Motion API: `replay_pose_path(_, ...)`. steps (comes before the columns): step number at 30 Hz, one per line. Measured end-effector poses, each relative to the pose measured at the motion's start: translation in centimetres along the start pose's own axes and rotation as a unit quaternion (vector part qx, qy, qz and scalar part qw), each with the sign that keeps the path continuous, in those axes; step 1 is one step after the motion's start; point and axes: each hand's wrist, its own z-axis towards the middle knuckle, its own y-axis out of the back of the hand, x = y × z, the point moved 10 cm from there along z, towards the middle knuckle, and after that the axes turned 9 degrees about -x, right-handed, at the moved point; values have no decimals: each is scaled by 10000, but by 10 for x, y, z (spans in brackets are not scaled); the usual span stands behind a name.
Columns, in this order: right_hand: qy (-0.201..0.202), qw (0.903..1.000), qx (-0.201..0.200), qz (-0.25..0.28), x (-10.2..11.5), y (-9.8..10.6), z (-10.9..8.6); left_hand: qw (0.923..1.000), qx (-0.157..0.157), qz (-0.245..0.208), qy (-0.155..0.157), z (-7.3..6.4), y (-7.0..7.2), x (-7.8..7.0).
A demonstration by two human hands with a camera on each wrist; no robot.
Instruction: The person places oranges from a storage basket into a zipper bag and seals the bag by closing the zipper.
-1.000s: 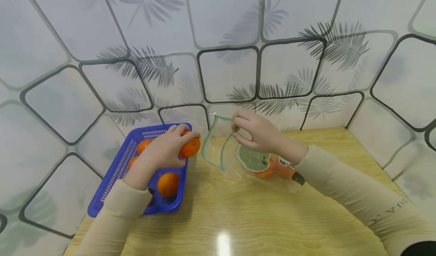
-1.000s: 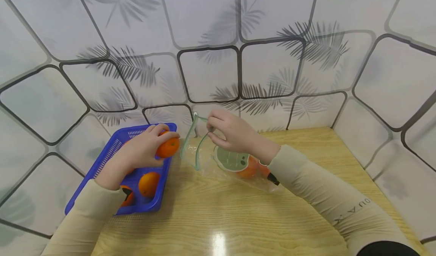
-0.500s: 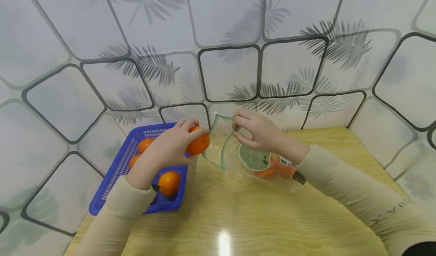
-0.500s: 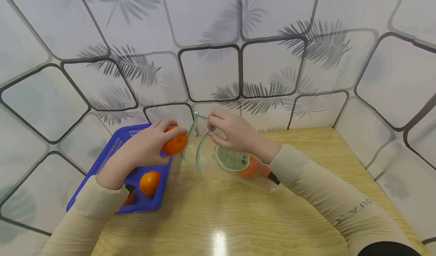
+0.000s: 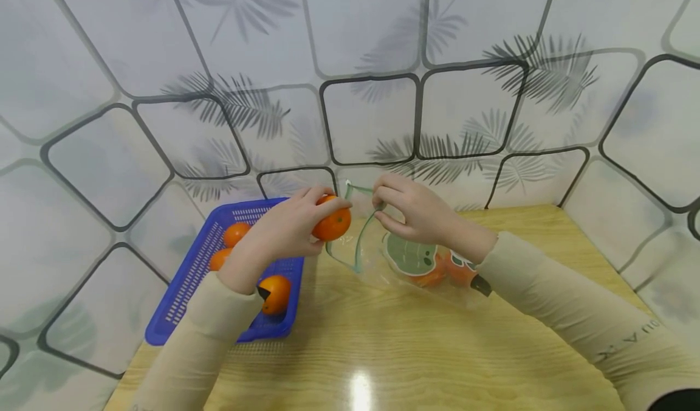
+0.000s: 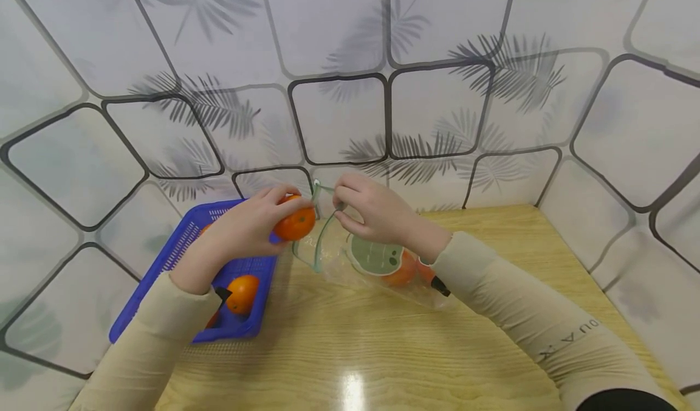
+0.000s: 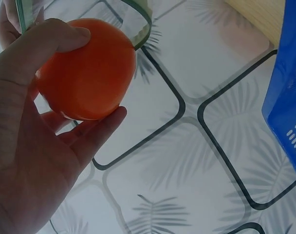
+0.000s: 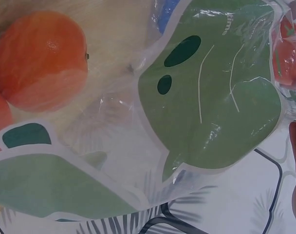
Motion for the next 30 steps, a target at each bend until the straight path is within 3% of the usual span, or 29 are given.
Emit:
replay_pose_path(10, 12, 10000, -31, 18, 2, 1, 1, 9997, 57, -117, -196, 12, -6, -7)
replay_pose_path(30, -94, 9998, -93, 122, 1, 5, 5, 9990, 423, -172, -41, 21, -23, -5)
